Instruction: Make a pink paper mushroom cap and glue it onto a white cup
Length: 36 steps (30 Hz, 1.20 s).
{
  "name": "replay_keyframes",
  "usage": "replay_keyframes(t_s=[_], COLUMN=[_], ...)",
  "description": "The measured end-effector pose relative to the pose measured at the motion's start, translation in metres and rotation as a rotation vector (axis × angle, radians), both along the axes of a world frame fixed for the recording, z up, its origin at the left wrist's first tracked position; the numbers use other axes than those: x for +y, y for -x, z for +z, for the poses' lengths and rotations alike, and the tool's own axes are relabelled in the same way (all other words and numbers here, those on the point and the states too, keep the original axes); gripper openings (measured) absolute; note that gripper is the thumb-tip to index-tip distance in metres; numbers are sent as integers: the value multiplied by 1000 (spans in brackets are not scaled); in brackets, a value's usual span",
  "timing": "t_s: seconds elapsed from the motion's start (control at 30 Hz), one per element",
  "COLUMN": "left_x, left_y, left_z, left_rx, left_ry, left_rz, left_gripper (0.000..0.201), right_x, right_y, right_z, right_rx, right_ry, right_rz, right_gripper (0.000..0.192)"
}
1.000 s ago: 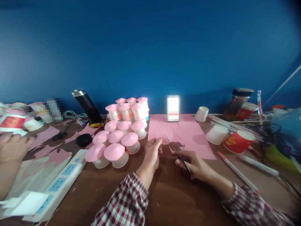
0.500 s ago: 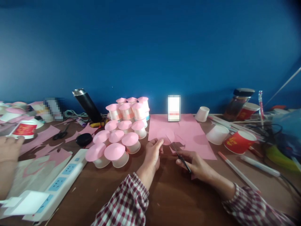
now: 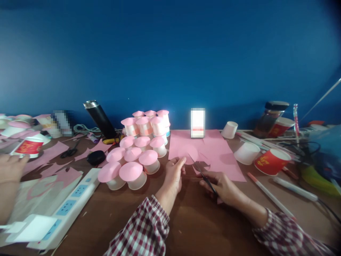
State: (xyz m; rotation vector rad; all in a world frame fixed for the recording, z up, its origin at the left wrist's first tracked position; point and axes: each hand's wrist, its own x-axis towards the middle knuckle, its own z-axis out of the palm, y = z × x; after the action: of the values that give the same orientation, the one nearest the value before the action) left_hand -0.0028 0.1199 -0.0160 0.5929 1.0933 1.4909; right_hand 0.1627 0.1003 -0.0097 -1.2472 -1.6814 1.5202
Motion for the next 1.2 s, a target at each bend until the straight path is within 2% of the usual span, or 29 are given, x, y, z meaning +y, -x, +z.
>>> replay_keyframes(t_s=[0.13,0.33,0.5,0.6,0.7,0.8,0.97,1.1,1.2], left_x=[1,3,3,3,3,1,0,-1,-1], left_y=[1,4,5,6,6,5,3,2,1], left_z=[1,4,7,8,8,8,6,5,4], left_rx=[10,16,-20,-51,-82,-82,-73,-36,-7], left_ry=[2,-5,-43,-50,-40,-35,-38,-36,-39], left_rz=[3,27,64,73,70,44,-7,-19,-5], left_gripper=[24,23,25,27,30,30,30,28,28], right_x=[1,4,9,9,6,5,15,23,19], right_y=[-1,-9,-20,-28,-36,-43,-54,-63,-69], right_z=[2,14,21,28,35,36,26,16,15], right_rx=[-43,-244,-443,-665,-899,-1025,-885,-773,-604], right_ry=[-62,-245,-431,-545,-601,-617,-465,-408,-374], right_rz=[45,129,3,-96,-188,-196,-159,-114,-80], right_gripper=[49,39,26,24,27,22,20,39,50])
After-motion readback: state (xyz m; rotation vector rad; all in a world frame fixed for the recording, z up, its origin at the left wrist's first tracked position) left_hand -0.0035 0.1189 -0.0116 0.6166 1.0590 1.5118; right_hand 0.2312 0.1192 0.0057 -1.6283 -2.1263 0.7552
